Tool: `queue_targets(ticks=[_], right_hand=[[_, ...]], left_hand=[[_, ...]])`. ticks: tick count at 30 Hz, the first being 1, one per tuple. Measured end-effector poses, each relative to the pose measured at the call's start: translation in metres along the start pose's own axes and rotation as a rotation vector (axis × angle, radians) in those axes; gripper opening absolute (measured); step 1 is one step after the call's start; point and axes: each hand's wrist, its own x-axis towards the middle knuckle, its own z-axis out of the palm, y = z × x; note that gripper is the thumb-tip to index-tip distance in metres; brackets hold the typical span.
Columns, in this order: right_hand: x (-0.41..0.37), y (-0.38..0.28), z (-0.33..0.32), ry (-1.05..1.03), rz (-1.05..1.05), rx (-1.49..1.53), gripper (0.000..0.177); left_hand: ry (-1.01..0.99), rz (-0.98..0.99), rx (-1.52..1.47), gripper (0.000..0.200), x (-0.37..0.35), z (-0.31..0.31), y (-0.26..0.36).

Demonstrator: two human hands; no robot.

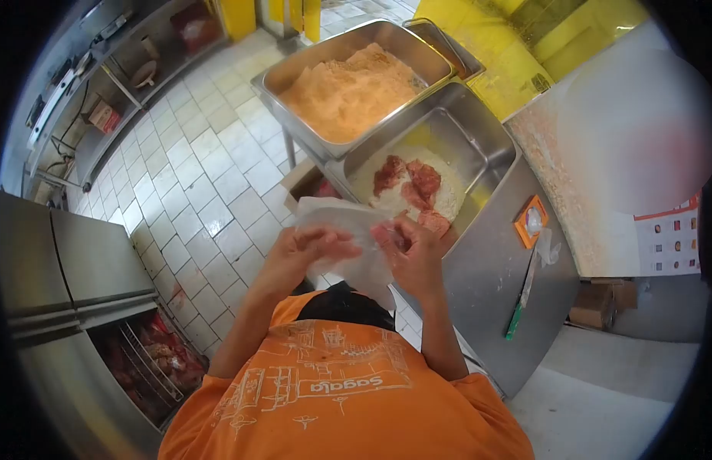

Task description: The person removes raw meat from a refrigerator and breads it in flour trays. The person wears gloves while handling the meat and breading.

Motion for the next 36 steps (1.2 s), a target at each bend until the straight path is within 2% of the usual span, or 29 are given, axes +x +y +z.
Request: queue_targets(ticks=[1, 3, 8, 10, 11, 13, 14, 15, 17, 18, 19, 20, 21, 22, 23, 25, 26, 27, 29, 30, 31, 33, 34, 35, 36], right_hand=[[0.001, -0.005, 0.001, 0.107, -0.094, -0.073, 0.033], [0.000, -0.005, -0.005, 0.136, -0.042, -0.099, 0.034], [-0.001, -0.001, -0.027, 0.176, 0.023, -0.188, 0.042], [0.007, 0.029, -0.035, -0.101, 0.017, 0.451, 0.053], [0.010, 0.035, -0.042, -0.092, 0.006, 0.454, 0.053], [0.017, 0.050, -0.059, 0.228, -0.135, 0.406, 0.062], [0.019, 0.061, -0.074, 0.438, -0.014, 0.107, 0.061], [0.015, 0.065, -0.077, 0.435, -0.007, 0.115, 0.061], [0.009, 0.030, -0.089, 0.560, -0.084, -0.114, 0.053], [0.008, 0.018, -0.084, 0.551, -0.083, -0.110, 0.053], [0.009, 0.003, -0.071, 0.369, -0.130, 0.138, 0.050], [0.012, -0.010, -0.057, 0.186, -0.175, 0.382, 0.049], [0.018, -0.022, -0.045, 0.189, -0.173, 0.388, 0.049], [0.029, -0.035, -0.034, 0.248, -0.194, 0.324, 0.041], [0.036, -0.040, -0.030, 0.308, -0.211, 0.260, 0.034], [0.048, -0.010, -0.031, 0.323, -0.207, 0.186, 0.031], [0.052, 0.001, -0.033, 0.331, -0.200, 0.111, 0.028], [0.055, 0.007, -0.038, 0.345, -0.187, 0.117, 0.028], [0.059, 0.009, -0.040, 0.511, -0.164, 0.286, 0.026], [0.061, -0.003, -0.038, 0.567, -0.167, 0.561, 0.032], [0.058, -0.018, -0.034, 0.581, -0.152, 0.560, 0.032], [0.059, -0.041, -0.023, 0.420, -0.116, 0.495, 0.037], [0.065, -0.046, -0.012, 0.443, -0.113, 0.446, 0.035], [0.066, -0.042, -0.009, 0.461, -0.102, 0.441, 0.035], [0.067, -0.035, -0.008, 0.496, -0.119, 0.270, 0.033]], left_hand=[[-0.011, 0.001, 0.005, 0.035, 0.001, -0.004, 0.004], [-0.043, -0.027, -0.190, 0.033, 0.006, -0.011, 0.010], [-0.039, -0.004, -0.004, 0.023, 0.037, -0.017, -0.008], [0.009, -0.022, 0.015, 0.015, 0.045, -0.009, -0.001], [0.002, -0.014, 0.024, 0.015, 0.050, -0.009, -0.002], [0.140, -0.036, 0.004, 0.011, 0.066, -0.015, -0.006], [0.117, -0.009, -0.126, 0.012, 0.070, -0.016, -0.002], [0.122, -0.016, -0.120, 0.012, 0.072, -0.013, 0.003], [0.182, 0.105, -0.118, 0.017, 0.079, 0.001, 0.021], [0.181, 0.119, -0.162, 0.020, 0.084, 0.008, 0.027], [0.188, 0.118, -0.158, 0.020, 0.088, 0.014, 0.033], [0.138, 0.114, 0.015, 0.022, 0.091, 0.020, 0.040], [0.084, 0.107, 0.188, 0.023, 0.094, 0.027, 0.047], [0.089, 0.098, 0.175, 0.015, 0.098, 0.041, 0.054], [0.084, 0.092, 0.178, 0.015, 0.103, 0.042, 0.052], [0.064, 0.201, 0.342, 0.039, 0.116, 0.039, 0.050], [0.090, 0.197, 0.586, 0.057, 0.117, 0.040, 0.067], [0.074, 0.188, 0.595, 0.057, 0.125, 0.037, 0.070], [-0.005, 0.249, 0.606, 0.057, 0.137, 0.029, 0.068], [-0.042, 0.267, 0.523, 0.056, 0.148, 0.022, 0.060], [-0.058, 0.254, 0.523, 0.056, 0.151, 0.022, 0.062], [-0.140, 0.075, 0.148, 0.053, 0.158, 0.024, 0.067], [-0.159, 0.067, 0.147, 0.053, 0.161, 0.023, 0.066], [-0.206, -0.017, -0.017, 0.051, 0.164, 0.021, 0.064], [-0.250, -0.104, -0.180, 0.048, 0.167, 0.019, 0.063]])
